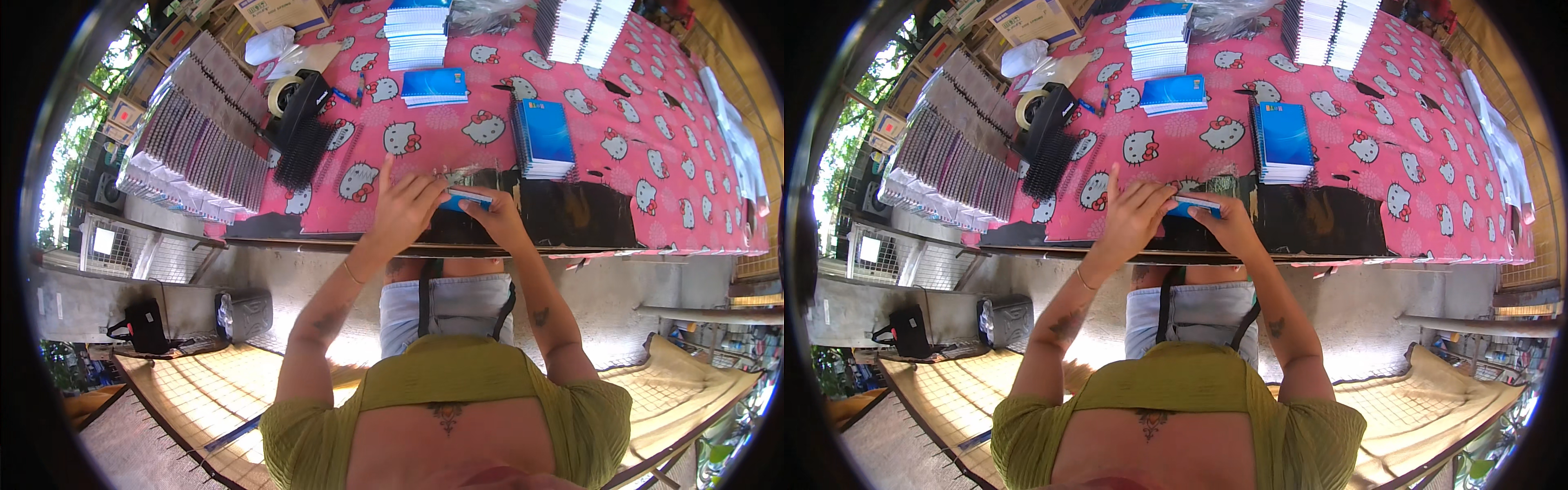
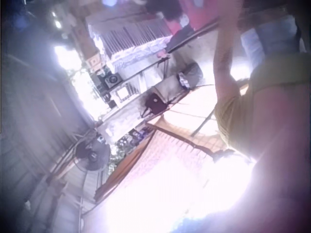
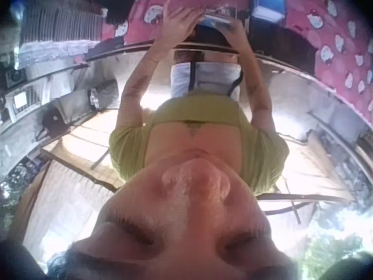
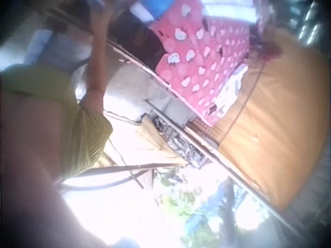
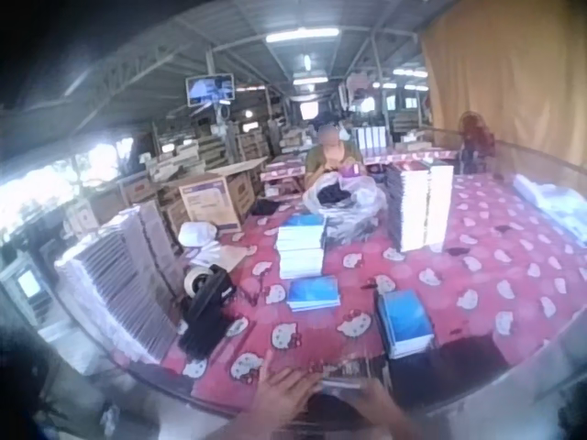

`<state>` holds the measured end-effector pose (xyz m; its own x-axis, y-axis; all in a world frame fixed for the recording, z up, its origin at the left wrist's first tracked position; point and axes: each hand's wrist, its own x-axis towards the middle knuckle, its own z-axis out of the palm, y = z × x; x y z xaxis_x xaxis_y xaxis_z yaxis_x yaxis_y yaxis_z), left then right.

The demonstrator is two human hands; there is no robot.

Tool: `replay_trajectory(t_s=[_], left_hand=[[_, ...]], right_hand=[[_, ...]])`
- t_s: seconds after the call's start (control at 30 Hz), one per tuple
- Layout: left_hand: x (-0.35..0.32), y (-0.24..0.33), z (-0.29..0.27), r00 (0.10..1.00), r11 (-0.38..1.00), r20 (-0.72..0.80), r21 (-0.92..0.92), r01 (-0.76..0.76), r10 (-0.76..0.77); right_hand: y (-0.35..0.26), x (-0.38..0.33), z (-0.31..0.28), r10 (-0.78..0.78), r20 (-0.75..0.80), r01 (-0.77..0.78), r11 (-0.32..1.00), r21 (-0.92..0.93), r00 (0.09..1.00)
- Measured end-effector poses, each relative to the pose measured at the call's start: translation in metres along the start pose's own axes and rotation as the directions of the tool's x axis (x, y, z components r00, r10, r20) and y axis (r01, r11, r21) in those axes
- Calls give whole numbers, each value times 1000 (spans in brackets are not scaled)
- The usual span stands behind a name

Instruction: The person organizes blue booklets by hand at a table, tapping them to align the edges and then stacking them into neat piles.

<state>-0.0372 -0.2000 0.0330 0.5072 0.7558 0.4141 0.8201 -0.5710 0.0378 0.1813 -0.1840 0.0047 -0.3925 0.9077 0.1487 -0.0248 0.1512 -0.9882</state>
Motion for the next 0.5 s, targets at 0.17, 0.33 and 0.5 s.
replay_trajectory(t_s=[0.17, 0.33, 0.5], left_hand=[[1, 39, 1, 996, 990, -12, 110, 91, -90], [-16, 52, 20, 984, 989, -130, 69, 131, -121], [-36, 57, 39, 997, 993, 61, 110, 50, -57]], right_hand=[[3, -3, 4, 7, -39, -6, 1000, 12, 999], [4, 0, 7, -116, -47, 108, 983, -147, 992], [10, -4, 5, -94, -38, 87, 982, -168, 995]])
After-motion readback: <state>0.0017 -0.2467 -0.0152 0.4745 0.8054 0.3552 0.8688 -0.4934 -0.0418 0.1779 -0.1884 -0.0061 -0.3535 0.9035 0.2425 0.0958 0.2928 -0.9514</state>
